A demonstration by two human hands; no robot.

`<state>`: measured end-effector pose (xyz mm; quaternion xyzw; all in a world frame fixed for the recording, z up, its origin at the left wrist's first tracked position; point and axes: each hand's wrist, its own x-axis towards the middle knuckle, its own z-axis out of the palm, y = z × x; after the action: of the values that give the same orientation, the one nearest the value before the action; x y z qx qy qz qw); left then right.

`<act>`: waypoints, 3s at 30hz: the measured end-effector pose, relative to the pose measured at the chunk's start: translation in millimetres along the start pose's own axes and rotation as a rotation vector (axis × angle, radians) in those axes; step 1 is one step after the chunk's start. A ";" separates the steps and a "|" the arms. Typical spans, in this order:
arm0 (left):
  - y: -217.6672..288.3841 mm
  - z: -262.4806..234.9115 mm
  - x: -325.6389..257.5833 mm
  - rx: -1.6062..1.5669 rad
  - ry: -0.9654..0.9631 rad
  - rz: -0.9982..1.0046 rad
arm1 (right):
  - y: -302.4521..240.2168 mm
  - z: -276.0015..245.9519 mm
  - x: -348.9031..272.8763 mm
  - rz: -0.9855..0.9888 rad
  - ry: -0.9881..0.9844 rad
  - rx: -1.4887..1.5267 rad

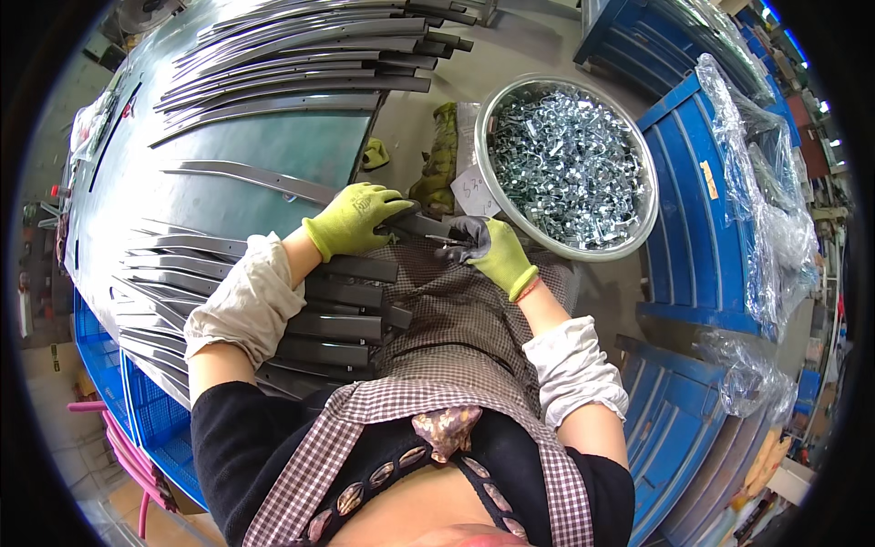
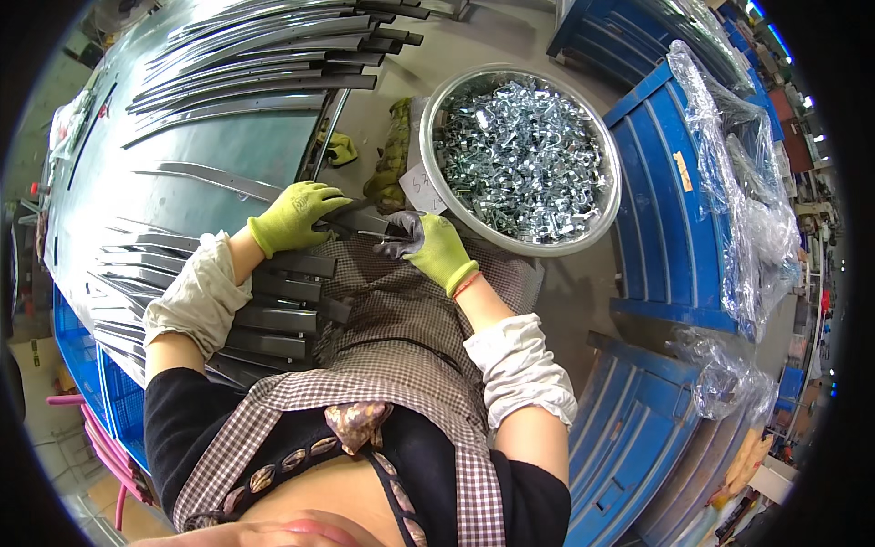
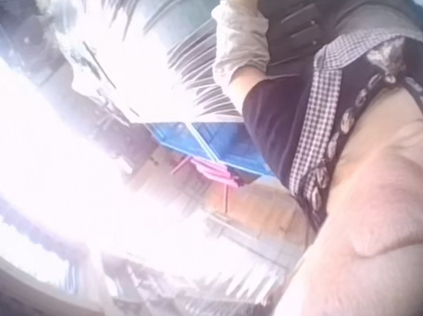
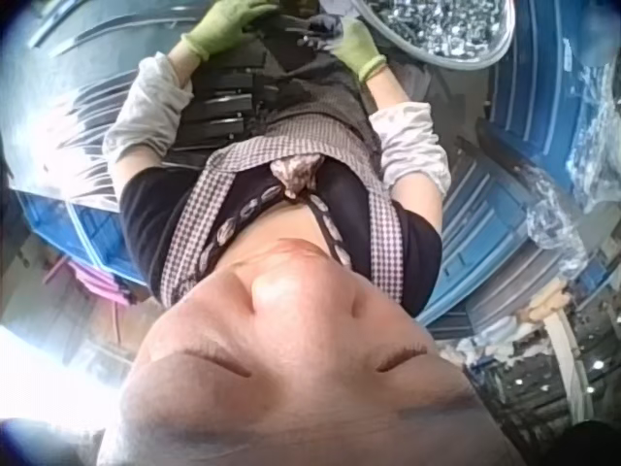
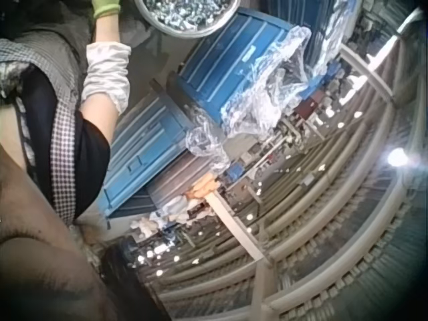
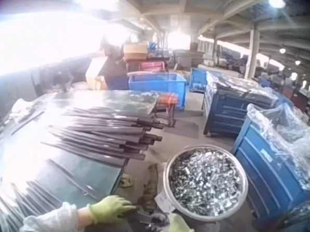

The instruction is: The person repeatedly picks up metal rods and small metal fasteners, then uses pliers to attach the fasteners to the rods. The person places the finished assemblies into a metal bowl. The task is performed continuously at a workbench in a factory setting.

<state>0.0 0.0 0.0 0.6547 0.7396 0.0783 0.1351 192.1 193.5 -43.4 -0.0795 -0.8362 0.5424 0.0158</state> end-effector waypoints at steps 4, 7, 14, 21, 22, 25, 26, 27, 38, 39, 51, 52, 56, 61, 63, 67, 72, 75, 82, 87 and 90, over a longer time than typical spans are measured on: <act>-1.2 3.6 6.7 -0.066 0.067 0.028 | 39.9 -13.7 25.4 0.030 -0.190 0.434; -0.8 3.2 2.9 -0.076 0.062 0.034 | 52.1 -3.1 28.7 0.000 -0.145 0.515; -0.2 0.5 3.5 -0.102 0.046 -0.016 | 56.3 9.8 10.8 0.021 0.109 -0.004; -0.2 2.3 2.3 -0.074 0.074 -0.017 | 22.3 -6.4 -37.6 -0.047 0.188 -0.170; -0.5 2.9 2.1 -0.070 0.071 -0.015 | 16.1 -7.9 -41.3 -0.035 0.175 -0.169; -1.6 3.5 2.9 -0.061 0.065 -0.006 | 15.2 -7.3 -43.1 -0.041 0.150 -0.238; -2.0 3.6 3.0 -0.058 0.064 -0.003 | 17.7 -5.5 -42.2 -0.046 0.141 -0.275; -2.2 4.3 3.0 -0.056 0.062 0.000 | 18.0 -4.8 -41.4 -0.050 0.132 -0.311; -0.5 -2.9 2.8 -0.016 -0.007 0.087 | -3.4 -2.2 -26.9 -0.282 0.140 -0.701; -1.6 -2.8 1.0 0.004 0.001 0.109 | -5.6 -12.5 -31.1 -0.305 0.150 -0.724; 74.5 -78.7 -61.3 -0.196 -0.214 -0.143 | 36.6 -131.2 3.2 0.601 0.218 -1.087; 75.0 -81.0 -73.2 -0.241 -0.172 -0.060 | 49.3 -131.2 3.7 0.578 0.222 -1.115; 45.5 -117.4 -69.2 -0.393 -0.318 0.153 | 60.9 -136.5 4.3 0.481 0.209 -1.037; -64.0 -91.9 -12.0 -0.047 0.396 -0.207 | 60.8 -123.2 5.8 0.452 0.208 -1.035; -105.3 -64.7 8.8 0.267 0.386 -0.509 | 60.4 -113.5 6.7 0.482 0.207 -1.085; -145.5 -7.5 15.0 0.397 0.440 -0.604 | 72.1 -107.3 6.1 0.459 0.307 -1.029; -116.0 -26.6 5.2 0.395 0.290 -0.445 | 67.2 -127.8 2.2 0.538 0.387 -0.850; -78.7 -31.5 -0.5 0.390 0.244 -0.312 | 81.4 -147.8 -0.8 0.622 0.353 -0.617; -16.4 -17.0 -6.7 0.303 0.160 -0.238 | 76.8 -158.9 -23.8 0.453 0.497 0.439; -5.3 -26.1 -2.1 0.242 0.108 -0.259 | 93.1 -177.4 -35.6 0.427 0.451 1.059; -0.3 -32.6 -3.8 0.183 0.075 -0.297 | 80.6 -169.2 -33.2 0.420 0.484 0.882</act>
<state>-9.8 -1.8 31.3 0.5442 0.8369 0.0144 0.0572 253.2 373.8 -45.2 -0.3532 -0.4680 0.7994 0.1309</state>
